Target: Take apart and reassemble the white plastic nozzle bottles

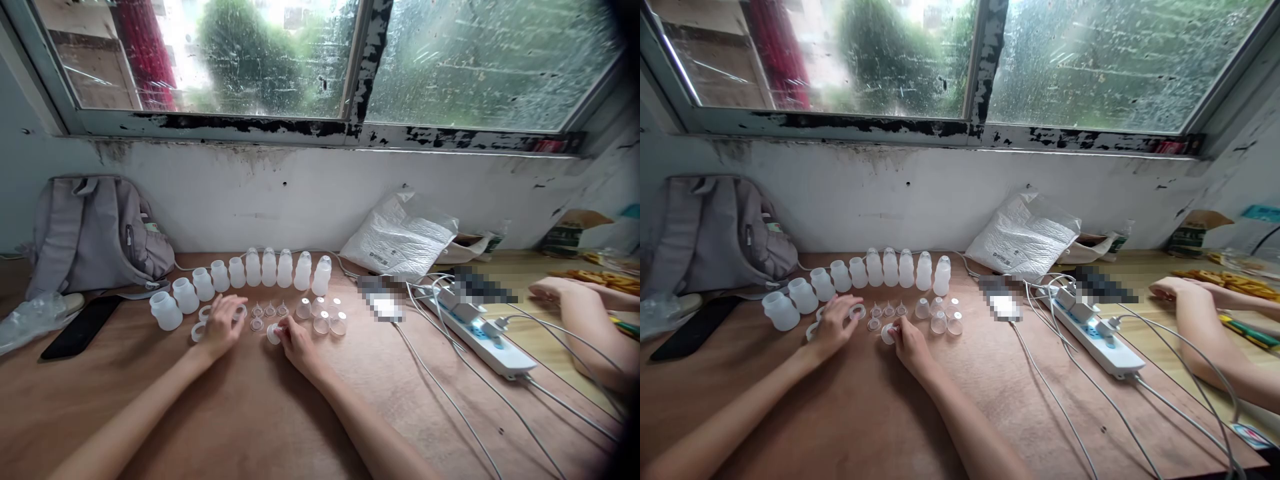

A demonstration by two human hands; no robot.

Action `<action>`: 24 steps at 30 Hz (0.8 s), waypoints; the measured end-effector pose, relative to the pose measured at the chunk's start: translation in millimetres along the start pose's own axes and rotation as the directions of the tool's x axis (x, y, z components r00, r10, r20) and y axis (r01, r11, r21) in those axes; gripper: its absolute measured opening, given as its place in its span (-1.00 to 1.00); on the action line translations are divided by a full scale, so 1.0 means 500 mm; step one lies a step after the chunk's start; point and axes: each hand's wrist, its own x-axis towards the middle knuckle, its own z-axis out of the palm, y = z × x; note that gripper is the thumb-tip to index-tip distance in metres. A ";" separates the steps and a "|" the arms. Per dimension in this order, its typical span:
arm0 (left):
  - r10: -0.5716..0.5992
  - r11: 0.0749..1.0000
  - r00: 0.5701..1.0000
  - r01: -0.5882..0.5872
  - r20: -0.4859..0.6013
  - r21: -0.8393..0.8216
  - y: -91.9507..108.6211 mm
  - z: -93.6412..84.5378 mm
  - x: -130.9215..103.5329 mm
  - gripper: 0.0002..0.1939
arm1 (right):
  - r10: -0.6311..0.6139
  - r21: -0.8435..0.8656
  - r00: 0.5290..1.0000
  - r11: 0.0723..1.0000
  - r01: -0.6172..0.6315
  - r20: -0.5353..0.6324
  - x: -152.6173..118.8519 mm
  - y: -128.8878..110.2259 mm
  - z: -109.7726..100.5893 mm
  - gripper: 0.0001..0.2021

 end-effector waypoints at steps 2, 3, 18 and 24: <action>0.043 0.998 0.997 -0.040 0.063 -0.056 0.039 0.001 -0.051 -0.68 | -0.027 0.025 1.000 0.999 0.027 0.010 -0.002 -0.003 0.003 -0.94; 0.051 0.996 0.995 -0.044 0.082 -0.080 0.054 0.001 -0.069 -0.65 | -0.040 0.033 0.999 0.999 0.039 0.018 -0.004 -0.006 0.005 -0.94; 0.031 0.971 0.975 0.022 0.219 -0.237 0.092 -0.006 -0.098 -0.62 | -0.160 0.040 0.984 0.987 0.157 0.080 -0.023 -0.058 0.027 -0.85; 0.028 0.961 0.972 0.039 0.234 -0.275 0.090 -0.016 -0.096 -0.63 | -0.144 0.037 0.988 0.989 0.142 0.060 -0.028 -0.044 0.044 -0.76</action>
